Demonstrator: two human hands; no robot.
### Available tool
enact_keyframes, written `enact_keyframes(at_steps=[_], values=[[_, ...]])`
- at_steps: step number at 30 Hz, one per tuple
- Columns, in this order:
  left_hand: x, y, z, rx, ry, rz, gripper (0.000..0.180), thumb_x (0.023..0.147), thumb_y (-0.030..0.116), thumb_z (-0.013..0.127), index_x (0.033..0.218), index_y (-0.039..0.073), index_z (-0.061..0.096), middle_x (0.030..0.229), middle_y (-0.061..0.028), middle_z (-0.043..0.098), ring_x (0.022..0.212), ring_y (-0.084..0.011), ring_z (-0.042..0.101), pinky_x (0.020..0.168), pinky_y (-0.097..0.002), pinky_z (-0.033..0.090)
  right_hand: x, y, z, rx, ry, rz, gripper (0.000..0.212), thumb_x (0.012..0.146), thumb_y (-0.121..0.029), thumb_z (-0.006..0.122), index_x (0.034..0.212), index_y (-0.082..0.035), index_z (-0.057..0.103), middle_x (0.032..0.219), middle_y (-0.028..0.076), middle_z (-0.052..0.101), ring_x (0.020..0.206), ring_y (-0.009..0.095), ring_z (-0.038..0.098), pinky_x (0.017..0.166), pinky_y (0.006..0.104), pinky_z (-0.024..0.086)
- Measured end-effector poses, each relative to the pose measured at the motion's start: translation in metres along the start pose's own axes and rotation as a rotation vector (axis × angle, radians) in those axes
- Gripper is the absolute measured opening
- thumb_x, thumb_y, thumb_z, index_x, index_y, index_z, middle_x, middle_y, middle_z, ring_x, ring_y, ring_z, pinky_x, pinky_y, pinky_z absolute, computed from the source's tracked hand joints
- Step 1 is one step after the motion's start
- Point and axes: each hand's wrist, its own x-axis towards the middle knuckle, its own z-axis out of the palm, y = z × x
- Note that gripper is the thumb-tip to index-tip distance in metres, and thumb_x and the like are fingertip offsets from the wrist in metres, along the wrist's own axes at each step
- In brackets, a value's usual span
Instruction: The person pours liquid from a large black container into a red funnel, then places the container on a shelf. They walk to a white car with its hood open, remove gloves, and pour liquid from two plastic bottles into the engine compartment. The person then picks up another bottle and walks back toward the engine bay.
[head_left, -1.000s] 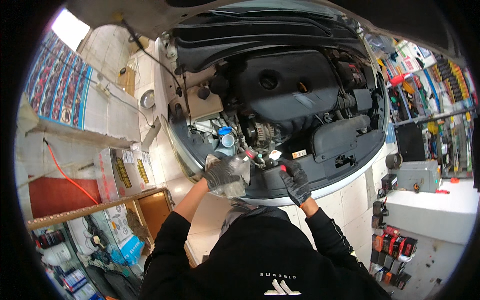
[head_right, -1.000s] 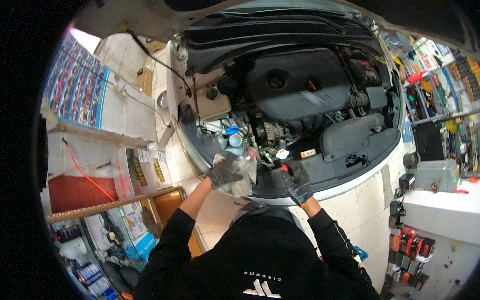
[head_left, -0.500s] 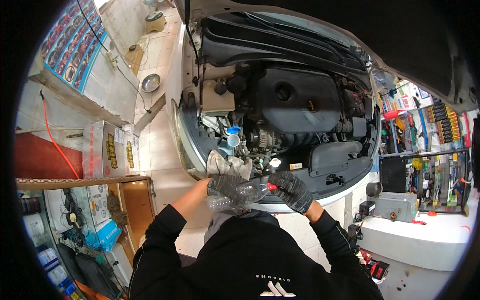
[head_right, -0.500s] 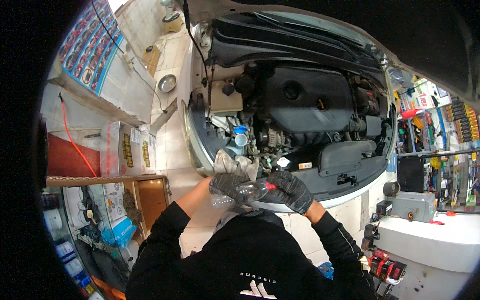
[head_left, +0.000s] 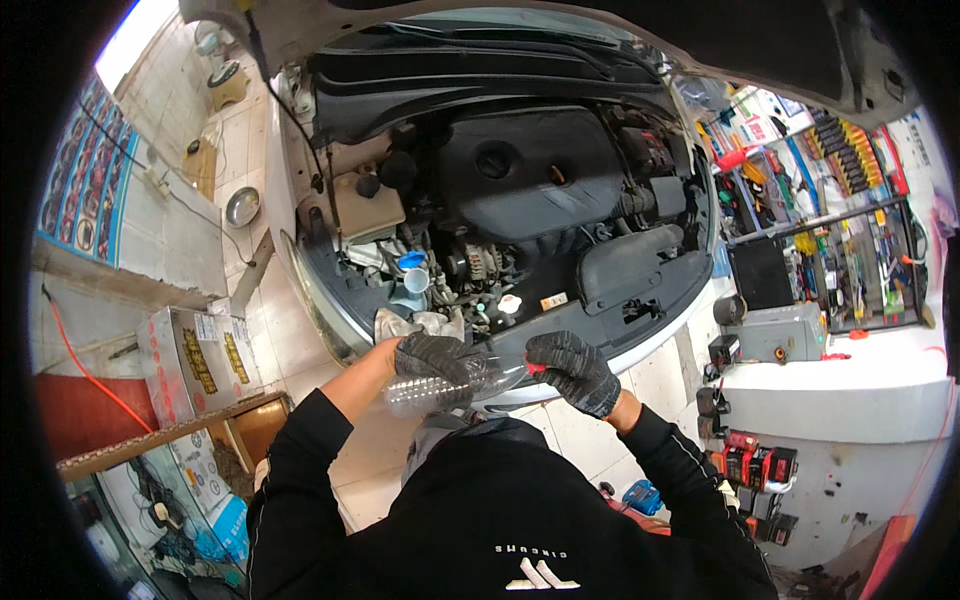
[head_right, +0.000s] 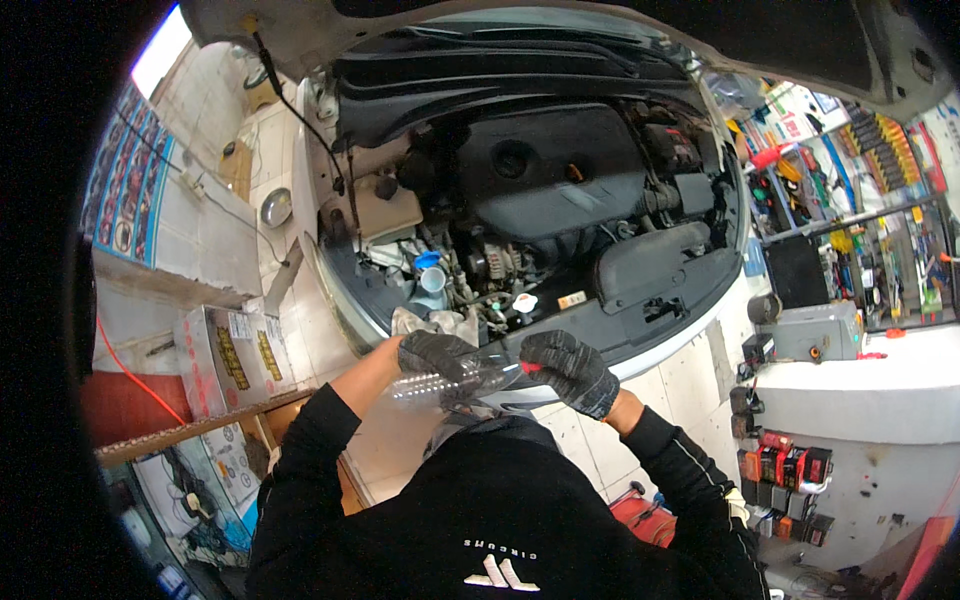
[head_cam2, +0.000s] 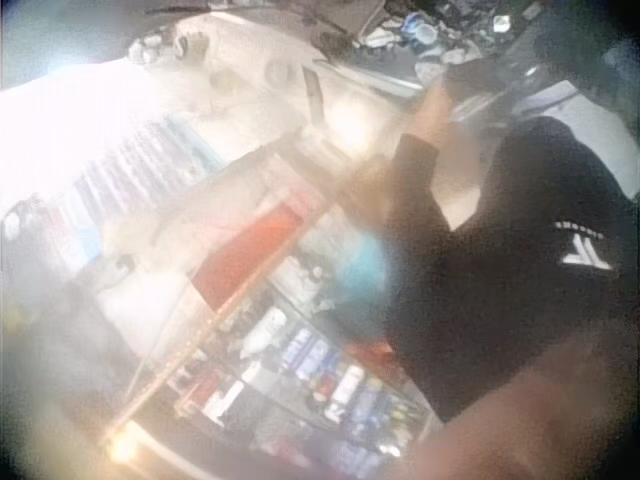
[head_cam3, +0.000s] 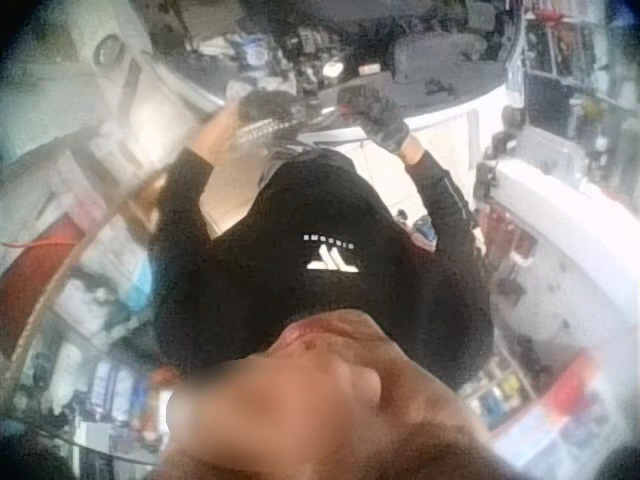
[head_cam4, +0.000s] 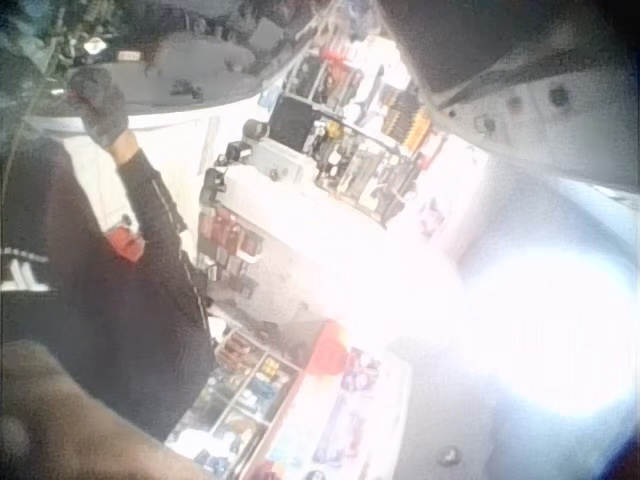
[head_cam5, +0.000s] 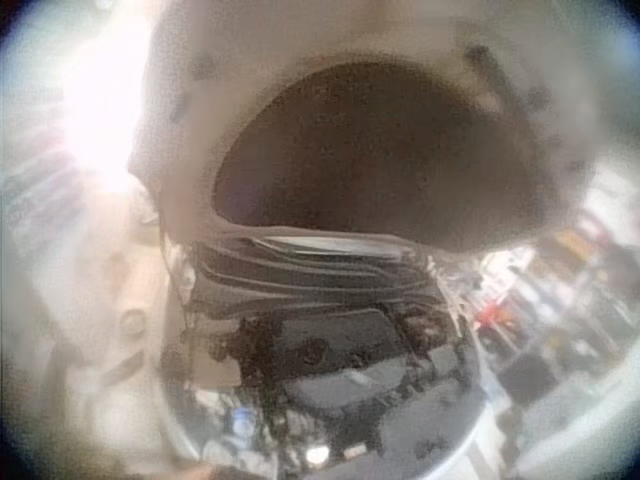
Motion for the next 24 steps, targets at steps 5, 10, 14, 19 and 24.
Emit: enact_keyframes(at_steps=[5,10,14,19,24], values=[[0.007,0.023,0.004,-0.697,-0.2,-0.167,0.04,0.101,0.019,0.054,0.137,0.001,0.053,0.11,-0.018,0.068,0.088,-0.0232,0.07,0.072,-0.0356,0.059,-0.001,-0.019,-0.032,-0.041,0.014,-0.128,0.042,0.078,-0.011,0.08,0.118,-0.009,0.067,0.121,0.013,0.067,0.11,0.034,0.064,0.092,0.0419,0.053],[0.025,0.07,0.03,-0.649,0.037,-0.231,0.041,0.097,0.016,0.061,0.134,0.0,0.056,0.114,-0.0127,0.068,0.091,-0.0169,0.069,0.075,-0.027,0.059,-0.023,-0.014,-0.046,-0.253,0.013,0.001,0.036,0.089,-0.017,0.072,0.121,-0.003,0.065,0.107,0.015,0.068,0.089,0.032,0.069,0.077,0.0401,0.056],[0.046,0.105,0.054,0.318,-0.048,0.175,0.065,0.087,0.018,0.075,0.144,0.002,0.048,0.126,-0.0101,0.064,0.1,-0.0168,0.066,0.083,-0.0291,0.058,-0.064,-0.005,-0.036,0.378,-0.017,0.564,0.032,0.101,-0.018,0.056,0.125,0.002,0.062,0.1,0.014,0.069,0.067,0.019,0.068,0.058,0.0312,0.056],[0.078,0.112,0.1,0.89,0.056,-0.026,0.098,0.074,0.048,0.079,0.152,0.007,0.037,0.141,-0.0187,0.055,0.124,-0.0297,0.057,0.104,-0.0383,0.045,-0.123,0.007,-0.025,0.602,0.03,0.777,0.033,0.103,-0.019,0.051,0.126,0.003,0.062,0.087,0.01,0.069,0.061,0.013,0.062,0.055,0.0277,0.052],[0.106,0.11,0.134,1.026,0.106,-0.169,0.094,0.07,0.048,0.079,0.147,0.007,0.043,0.124,-0.0197,0.065,0.116,-0.0344,0.062,0.097,-0.0426,0.05,-0.165,0.029,0.009,0.31,0.238,0.569,0.032,0.104,-0.023,0.047,0.118,-0.001,0.066,0.092,0.015,0.071,0.079,0.023,0.065,0.075,0.0343,0.052]])
